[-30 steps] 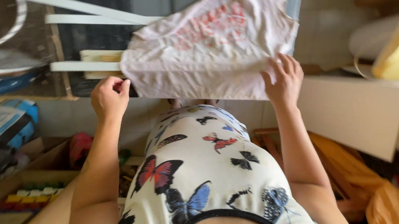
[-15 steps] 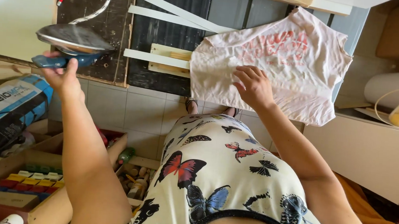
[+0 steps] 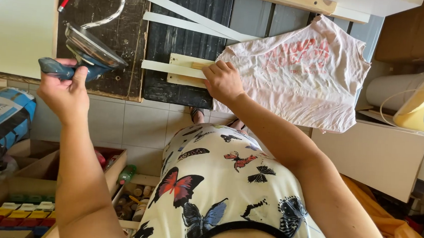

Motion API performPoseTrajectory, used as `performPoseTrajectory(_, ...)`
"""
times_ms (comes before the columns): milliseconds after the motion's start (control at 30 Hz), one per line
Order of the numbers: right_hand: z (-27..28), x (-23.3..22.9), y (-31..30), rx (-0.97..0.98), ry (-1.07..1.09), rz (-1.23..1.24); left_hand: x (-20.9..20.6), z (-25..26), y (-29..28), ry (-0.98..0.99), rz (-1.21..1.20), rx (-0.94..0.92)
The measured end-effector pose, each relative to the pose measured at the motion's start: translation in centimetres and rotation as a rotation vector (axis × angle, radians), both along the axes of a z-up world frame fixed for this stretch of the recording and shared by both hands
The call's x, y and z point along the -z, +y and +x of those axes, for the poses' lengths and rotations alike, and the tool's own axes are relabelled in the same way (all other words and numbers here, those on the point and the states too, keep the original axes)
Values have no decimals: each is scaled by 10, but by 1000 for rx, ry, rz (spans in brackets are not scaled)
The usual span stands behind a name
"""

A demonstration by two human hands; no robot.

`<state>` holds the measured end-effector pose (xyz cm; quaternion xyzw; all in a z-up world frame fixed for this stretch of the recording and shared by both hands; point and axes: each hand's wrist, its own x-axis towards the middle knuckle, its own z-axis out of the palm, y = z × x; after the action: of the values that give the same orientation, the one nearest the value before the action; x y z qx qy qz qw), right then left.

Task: Applying heat-activated edge banding to the edges of wooden boards using a clothes iron on a workshop table.

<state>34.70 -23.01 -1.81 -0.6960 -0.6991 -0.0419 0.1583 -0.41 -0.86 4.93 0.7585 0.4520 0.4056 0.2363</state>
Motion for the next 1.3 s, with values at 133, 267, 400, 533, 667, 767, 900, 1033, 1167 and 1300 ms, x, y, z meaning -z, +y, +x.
performPoseTrajectory(133, 1, -3, 0, -28, -26, 62, -32, 1, -13, 59, 9, 106)
performPoseTrajectory(267, 4, -5, 0, -32, 48, 99, -56, 16, -31, 126, 39, 169)
performPoseTrajectory(400, 31, -19, -32, -57, 169, 165, -74, 48, -48, 278, 159, 228)
performPoseTrajectory(533, 88, -18, -110, 56, 217, 147, -86, 123, -78, 326, 203, 477)
performPoseTrajectory(667, 155, 5, -201, 230, 167, 192, -81, 207, -121, 588, 183, 686)
performPoseTrajectory(767, 191, 8, -249, 231, 222, 188, -35, 264, -144, 790, 115, 934)
performPoseTrajectory(900, 223, 11, -293, 275, 223, 171, -36, 323, -186, 904, 168, 1094)
performPoseTrajectory(1033, 243, 11, -320, 343, 279, 184, -12, 348, -203, 977, 150, 1101)
performPoseTrajectory(1167, 255, 24, -335, 351, 340, 233, -6, 351, -212, 1028, 167, 1033)
performPoseTrajectory(1300, 254, 30, -333, 352, 372, 269, 0, 360, -227, 1031, 159, 986)
